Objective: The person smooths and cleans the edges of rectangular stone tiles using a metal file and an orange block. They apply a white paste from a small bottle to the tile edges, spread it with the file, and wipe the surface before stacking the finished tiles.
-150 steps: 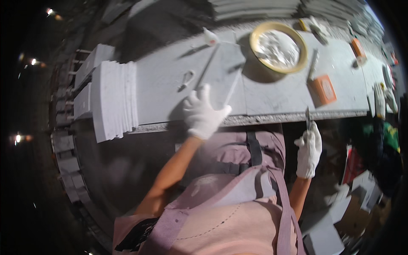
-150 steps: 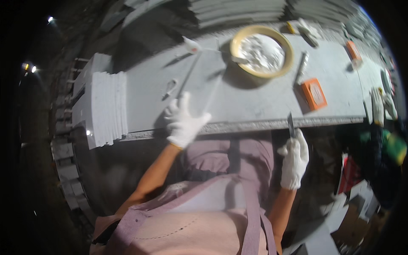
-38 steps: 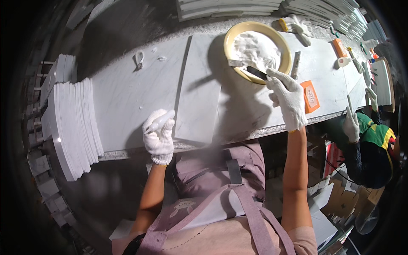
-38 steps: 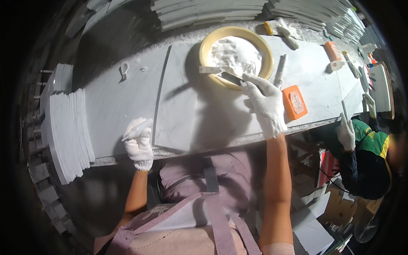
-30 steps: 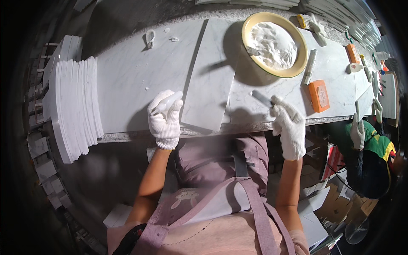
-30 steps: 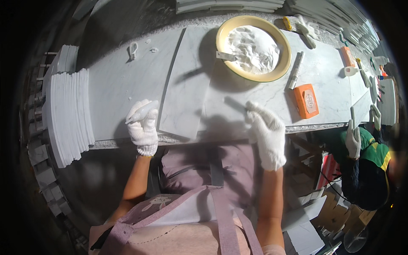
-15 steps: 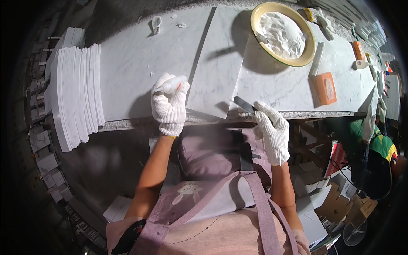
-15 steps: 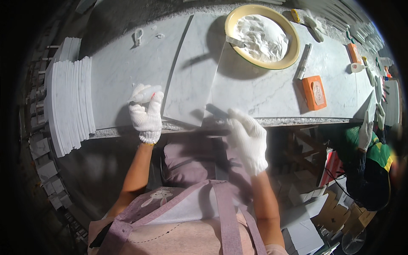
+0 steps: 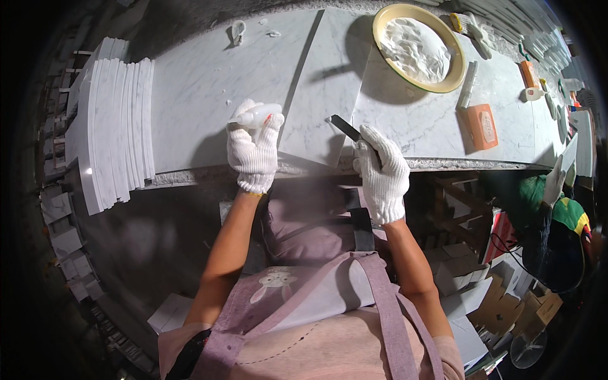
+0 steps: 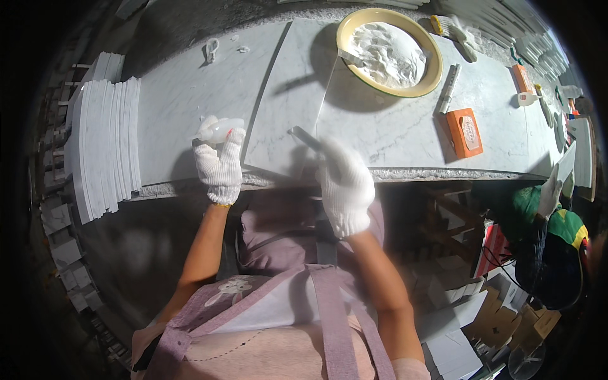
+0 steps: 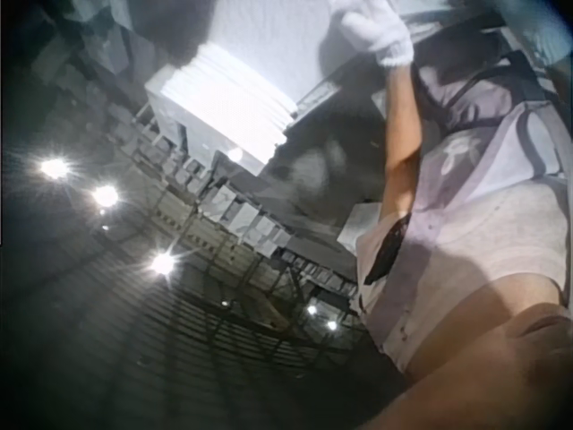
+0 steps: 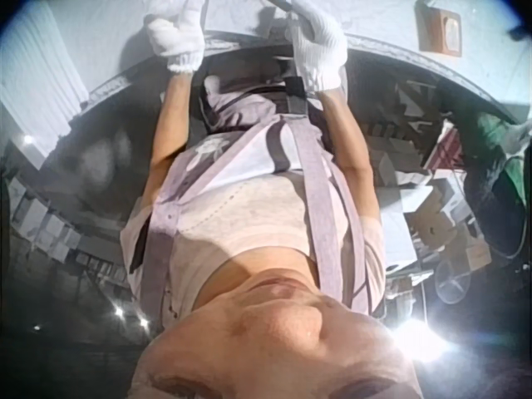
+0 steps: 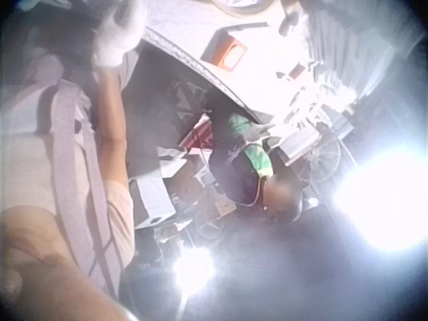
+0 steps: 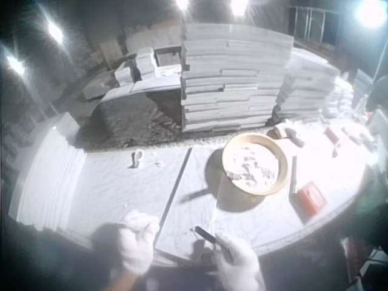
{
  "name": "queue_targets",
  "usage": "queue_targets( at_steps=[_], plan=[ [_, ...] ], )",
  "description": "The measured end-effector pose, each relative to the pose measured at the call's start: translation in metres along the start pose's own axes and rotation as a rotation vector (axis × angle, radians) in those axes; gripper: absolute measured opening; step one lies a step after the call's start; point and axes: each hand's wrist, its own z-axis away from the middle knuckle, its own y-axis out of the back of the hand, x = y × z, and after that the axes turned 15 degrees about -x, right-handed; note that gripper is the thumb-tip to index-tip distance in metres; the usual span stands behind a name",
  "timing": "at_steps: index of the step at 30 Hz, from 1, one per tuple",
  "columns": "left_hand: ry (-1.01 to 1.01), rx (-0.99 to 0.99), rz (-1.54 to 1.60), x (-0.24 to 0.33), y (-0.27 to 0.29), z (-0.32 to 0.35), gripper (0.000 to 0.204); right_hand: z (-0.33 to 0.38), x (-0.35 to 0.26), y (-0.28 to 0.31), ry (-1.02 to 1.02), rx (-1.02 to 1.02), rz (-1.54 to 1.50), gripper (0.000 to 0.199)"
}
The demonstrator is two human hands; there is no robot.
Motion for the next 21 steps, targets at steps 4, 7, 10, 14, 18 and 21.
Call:
queue_targets(
  at_steps=[4, 7, 10, 14, 18, 21],
  plan=[
    [0.021, -0.013, -0.013, 0.002, -0.001, 0.0, 0.054, 0.001, 0.013, -0.007, 0.314, 0.152, 0.313, 0.027],
    [0.06, -0.016, -0.036, 0.004, 0.0, -0.001, 0.054, 0.003, 0.008, -0.004, 0.249, 0.16, 0.1, 0.029],
    [0.043, -0.003, -0.089, 0.004, 0.0, -0.002, 0.052, 0.01, -0.002, 0.013, -0.2, 0.045, -0.664, 0.045],
    [0.071, 0.011, -0.154, 0.004, -0.001, -0.004, 0.054, 0.018, -0.004, 0.038, -0.315, -0.24, -1.104, 0.046],
    [0.056, -0.026, -0.207, 0.003, 0.0, -0.004, 0.057, 0.032, 0.0, 0.041, -0.426, -0.31, -1.103, 0.034],
    [0.055, -0.037, -0.219, 0.002, -0.001, -0.004, 0.054, 0.029, 0.002, 0.046, -0.362, -0.43, -1.194, 0.036]
  ],
)
